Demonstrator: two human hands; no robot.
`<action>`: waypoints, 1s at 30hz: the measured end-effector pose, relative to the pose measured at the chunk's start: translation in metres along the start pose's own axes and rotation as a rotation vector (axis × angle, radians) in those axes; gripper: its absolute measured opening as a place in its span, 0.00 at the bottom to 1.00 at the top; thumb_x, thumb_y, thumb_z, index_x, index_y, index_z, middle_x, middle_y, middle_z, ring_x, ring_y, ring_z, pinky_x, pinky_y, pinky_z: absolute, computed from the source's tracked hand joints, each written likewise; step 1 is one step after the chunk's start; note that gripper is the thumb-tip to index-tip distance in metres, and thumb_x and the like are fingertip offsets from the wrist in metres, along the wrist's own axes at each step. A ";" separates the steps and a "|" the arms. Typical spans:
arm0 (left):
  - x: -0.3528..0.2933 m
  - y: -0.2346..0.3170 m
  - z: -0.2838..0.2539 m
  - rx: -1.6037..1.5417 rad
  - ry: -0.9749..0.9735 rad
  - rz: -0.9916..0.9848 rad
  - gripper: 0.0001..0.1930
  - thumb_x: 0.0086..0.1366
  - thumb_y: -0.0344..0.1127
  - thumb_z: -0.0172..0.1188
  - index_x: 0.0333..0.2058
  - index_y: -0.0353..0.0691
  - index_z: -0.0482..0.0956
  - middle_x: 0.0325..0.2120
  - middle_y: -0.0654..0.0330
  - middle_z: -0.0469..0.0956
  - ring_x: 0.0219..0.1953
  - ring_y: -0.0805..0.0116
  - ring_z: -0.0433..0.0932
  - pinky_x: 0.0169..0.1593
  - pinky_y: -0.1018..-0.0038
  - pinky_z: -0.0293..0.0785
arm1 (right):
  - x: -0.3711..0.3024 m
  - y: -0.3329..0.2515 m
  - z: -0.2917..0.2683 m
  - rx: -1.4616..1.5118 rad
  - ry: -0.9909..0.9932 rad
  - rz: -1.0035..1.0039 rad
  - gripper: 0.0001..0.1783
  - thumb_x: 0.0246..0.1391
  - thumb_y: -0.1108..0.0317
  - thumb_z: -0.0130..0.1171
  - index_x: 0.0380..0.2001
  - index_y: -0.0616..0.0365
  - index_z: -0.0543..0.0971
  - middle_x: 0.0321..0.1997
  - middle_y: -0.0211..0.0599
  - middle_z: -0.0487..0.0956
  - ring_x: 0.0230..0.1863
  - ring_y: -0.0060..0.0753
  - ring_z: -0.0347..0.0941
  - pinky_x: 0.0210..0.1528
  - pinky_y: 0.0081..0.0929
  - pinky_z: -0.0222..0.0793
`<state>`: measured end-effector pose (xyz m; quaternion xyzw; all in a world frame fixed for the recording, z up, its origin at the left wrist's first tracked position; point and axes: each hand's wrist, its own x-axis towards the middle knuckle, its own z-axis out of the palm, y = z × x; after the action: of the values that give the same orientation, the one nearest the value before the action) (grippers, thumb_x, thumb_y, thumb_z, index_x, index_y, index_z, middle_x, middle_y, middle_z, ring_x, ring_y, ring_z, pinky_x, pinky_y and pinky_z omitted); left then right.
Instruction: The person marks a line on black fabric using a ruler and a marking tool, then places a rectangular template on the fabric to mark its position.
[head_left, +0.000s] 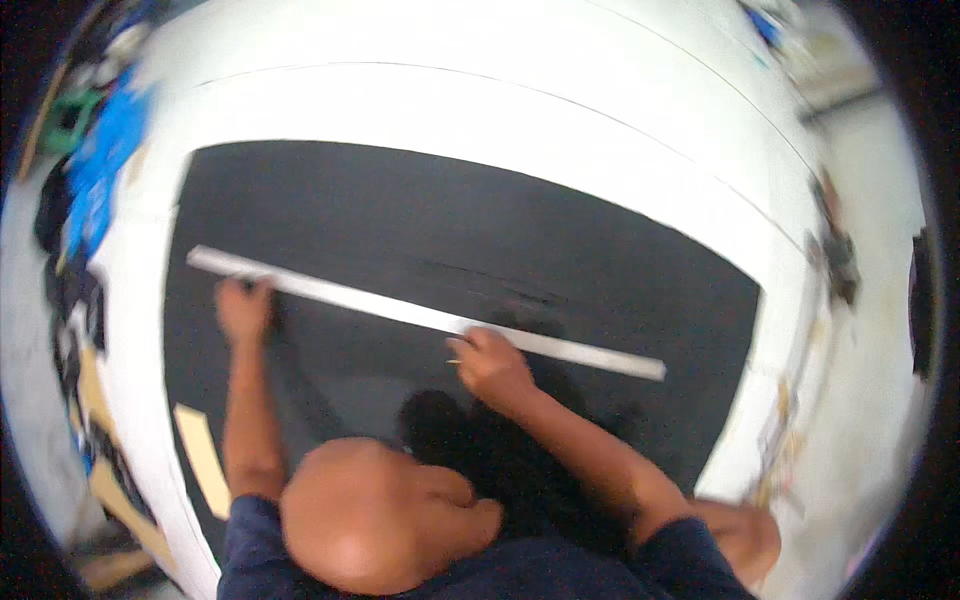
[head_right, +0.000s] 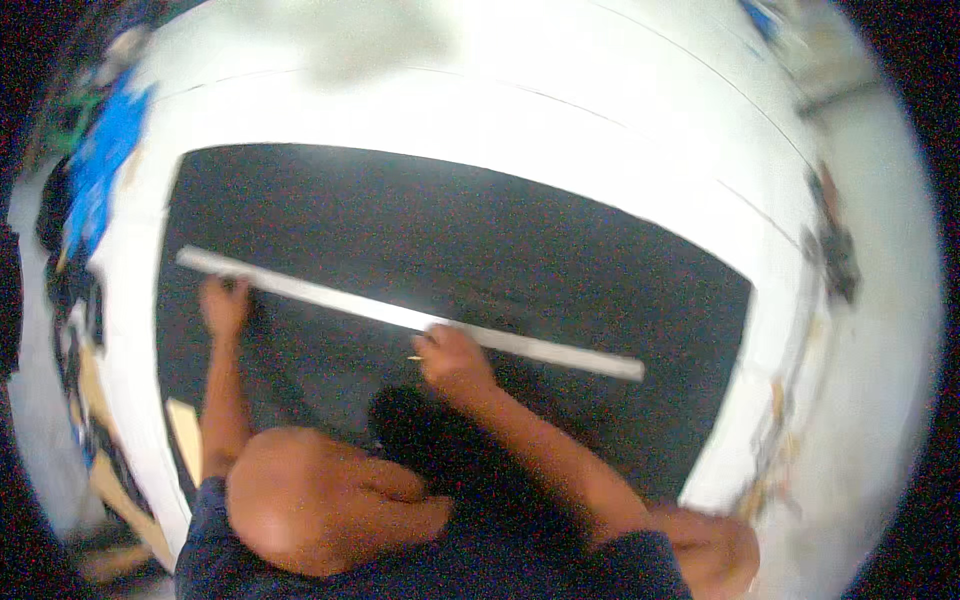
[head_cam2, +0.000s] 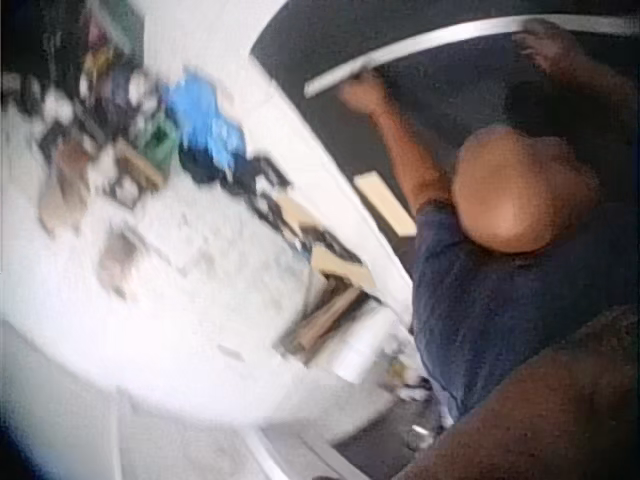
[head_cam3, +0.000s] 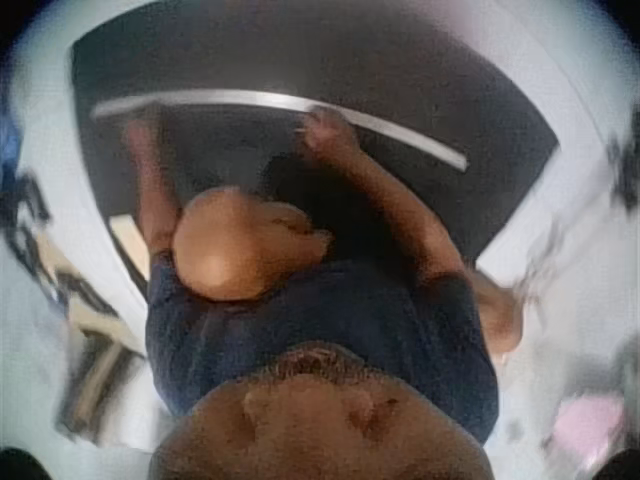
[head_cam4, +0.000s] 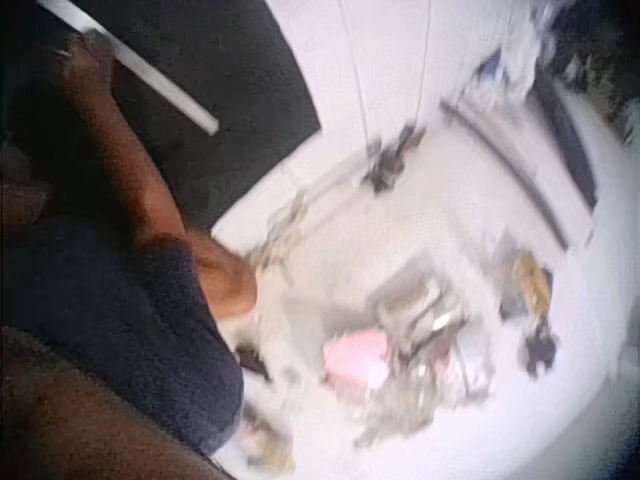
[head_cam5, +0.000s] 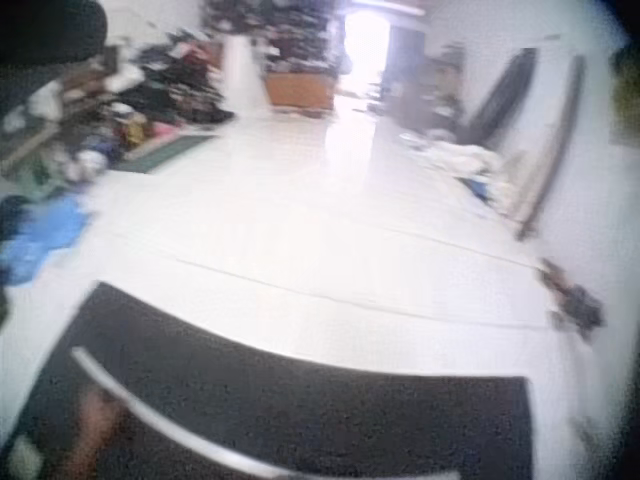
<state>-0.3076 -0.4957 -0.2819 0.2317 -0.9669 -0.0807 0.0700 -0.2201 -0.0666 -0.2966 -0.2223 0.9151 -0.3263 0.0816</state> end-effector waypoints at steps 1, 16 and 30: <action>-0.005 0.023 0.000 -0.057 -0.030 -0.005 0.25 0.56 0.49 0.70 0.42 0.33 0.77 0.43 0.44 0.77 0.49 0.44 0.75 0.53 0.53 0.70 | 0.003 -0.001 -0.002 -0.026 -0.037 0.051 0.19 0.48 0.70 0.64 0.46 0.58 0.81 0.43 0.42 0.78 0.42 0.50 0.75 0.46 0.45 0.73; 0.021 -0.011 0.028 -0.069 -0.227 -0.119 0.59 0.49 0.70 0.68 0.69 0.35 0.57 0.72 0.48 0.52 0.75 0.45 0.45 0.74 0.45 0.36 | -0.025 0.038 -0.040 -0.254 -0.055 0.076 0.23 0.54 0.67 0.65 0.55 0.49 0.79 0.46 0.46 0.76 0.48 0.51 0.70 0.49 0.48 0.65; 0.062 -0.048 0.036 -0.046 -0.172 -0.095 0.59 0.47 0.74 0.65 0.70 0.39 0.58 0.70 0.45 0.54 0.72 0.45 0.52 0.72 0.47 0.48 | -0.019 0.049 -0.053 -0.285 0.096 0.244 0.18 0.53 0.62 0.68 0.47 0.51 0.82 0.45 0.41 0.76 0.50 0.46 0.70 0.52 0.44 0.63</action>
<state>-0.3474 -0.5620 -0.3206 0.2679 -0.9551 -0.1259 -0.0119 -0.2362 0.0056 -0.2869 -0.1034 0.9751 -0.1911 0.0446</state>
